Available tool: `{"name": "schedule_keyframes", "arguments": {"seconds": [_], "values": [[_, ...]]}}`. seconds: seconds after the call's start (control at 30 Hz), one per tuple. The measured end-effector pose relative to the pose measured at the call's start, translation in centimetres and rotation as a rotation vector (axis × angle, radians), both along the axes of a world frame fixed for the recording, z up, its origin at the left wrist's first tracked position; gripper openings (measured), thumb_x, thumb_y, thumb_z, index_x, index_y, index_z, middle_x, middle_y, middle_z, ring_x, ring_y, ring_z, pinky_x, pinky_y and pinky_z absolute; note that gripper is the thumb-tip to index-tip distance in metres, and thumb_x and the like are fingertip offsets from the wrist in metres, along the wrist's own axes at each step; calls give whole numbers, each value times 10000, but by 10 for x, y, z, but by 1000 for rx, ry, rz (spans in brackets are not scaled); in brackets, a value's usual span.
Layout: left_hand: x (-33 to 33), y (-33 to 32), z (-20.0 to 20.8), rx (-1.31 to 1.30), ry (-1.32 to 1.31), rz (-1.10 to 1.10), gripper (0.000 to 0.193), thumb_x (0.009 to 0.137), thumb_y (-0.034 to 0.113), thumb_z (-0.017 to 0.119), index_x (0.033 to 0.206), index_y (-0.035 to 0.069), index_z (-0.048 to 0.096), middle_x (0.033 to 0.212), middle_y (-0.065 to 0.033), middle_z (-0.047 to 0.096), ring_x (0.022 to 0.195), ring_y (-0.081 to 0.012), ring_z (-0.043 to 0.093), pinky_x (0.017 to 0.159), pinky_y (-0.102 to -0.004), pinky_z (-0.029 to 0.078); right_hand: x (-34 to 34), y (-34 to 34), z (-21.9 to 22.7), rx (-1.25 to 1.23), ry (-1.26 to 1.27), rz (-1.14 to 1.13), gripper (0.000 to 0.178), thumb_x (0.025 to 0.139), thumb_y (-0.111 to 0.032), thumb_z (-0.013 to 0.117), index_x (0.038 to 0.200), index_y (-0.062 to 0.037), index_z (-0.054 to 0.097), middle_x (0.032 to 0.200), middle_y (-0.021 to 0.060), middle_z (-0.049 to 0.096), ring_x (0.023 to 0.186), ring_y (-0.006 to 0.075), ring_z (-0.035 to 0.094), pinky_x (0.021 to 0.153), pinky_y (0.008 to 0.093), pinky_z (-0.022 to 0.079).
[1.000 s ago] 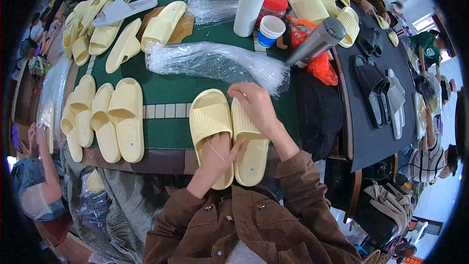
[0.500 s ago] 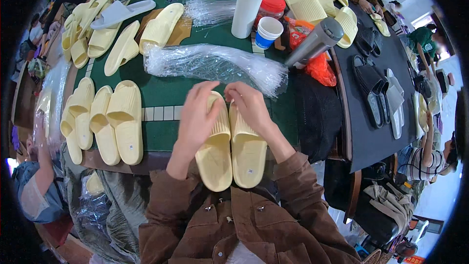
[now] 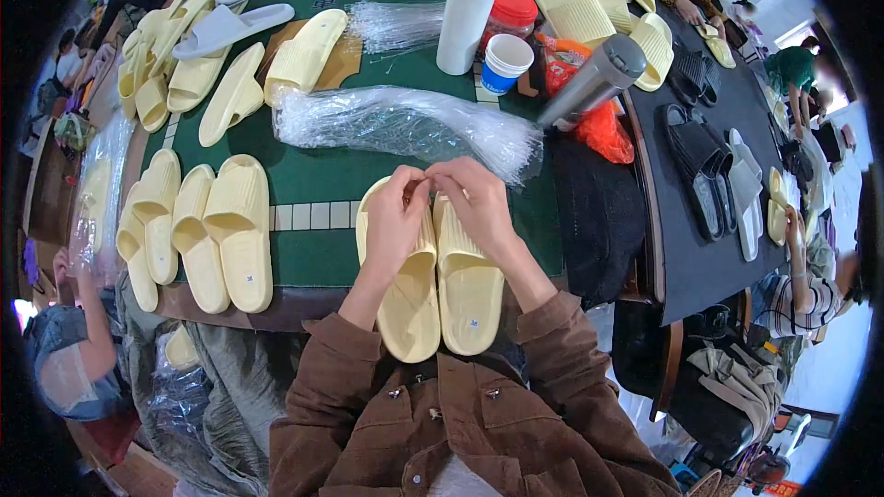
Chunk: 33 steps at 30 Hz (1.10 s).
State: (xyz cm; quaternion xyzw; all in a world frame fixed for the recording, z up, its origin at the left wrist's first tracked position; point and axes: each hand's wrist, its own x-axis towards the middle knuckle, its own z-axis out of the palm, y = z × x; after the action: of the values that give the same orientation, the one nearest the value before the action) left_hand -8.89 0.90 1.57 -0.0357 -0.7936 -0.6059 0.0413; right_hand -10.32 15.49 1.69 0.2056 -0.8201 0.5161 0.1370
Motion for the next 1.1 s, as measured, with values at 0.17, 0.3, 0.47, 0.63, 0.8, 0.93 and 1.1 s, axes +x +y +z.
{"name": "schedule_keyframes", "arguments": {"seconds": [0.17,0.3,0.47,0.63,0.8,0.93,1.1], "values": [[-1,-1,-4,65,-5,6,86,939,55,558,977,-6,605,749,-54,622,656,-97,576,614,-267,460,-3,-2,-4,-49,-47,-17,254,866,64,561,1077,-17,677,906,121,646,806,221,674,701,325,538],[1,2,-5,136,13,37,91,942,61,562,977,-7,612,747,-40,623,653,-75,555,602,-246,446,-2,-1,-2,48,-64,-7,257,849,62,583,1069,-18,689,912,117,657,824,210,680,722,321,546],[2,3,-6,120,18,44,86,943,67,570,951,-5,616,725,-23,598,633,-63,526,581,-242,428,-1,-1,-1,38,6,-19,223,840,49,608,1035,-12,695,919,126,663,807,232,676,718,324,543],[1,3,-9,131,51,103,89,941,78,583,927,-3,617,696,-16,569,609,-63,500,560,-242,412,-2,-1,-5,-2,-36,-31,187,840,44,638,1011,-1,698,920,122,670,800,210,687,695,302,558],[1,2,-9,154,83,106,81,939,72,583,922,-1,614,693,-20,568,602,-66,499,545,-244,407,0,-2,-3,24,-53,-43,165,844,40,642,996,6,696,926,124,671,801,208,686,696,295,560],[1,1,-12,110,101,54,72,931,59,576,928,-3,613,696,-35,572,604,-81,511,554,-250,414,0,-2,-1,8,-40,-39,174,841,37,642,1001,0,699,922,123,672,807,219,682,691,304,552],[0,2,-7,36,75,46,76,914,44,575,920,-19,617,743,-77,588,627,-129,546,582,-274,434,0,-2,-2,-5,-9,-23,178,845,21,630,1010,-6,690,913,137,660,806,282,659,705,342,531]]}}
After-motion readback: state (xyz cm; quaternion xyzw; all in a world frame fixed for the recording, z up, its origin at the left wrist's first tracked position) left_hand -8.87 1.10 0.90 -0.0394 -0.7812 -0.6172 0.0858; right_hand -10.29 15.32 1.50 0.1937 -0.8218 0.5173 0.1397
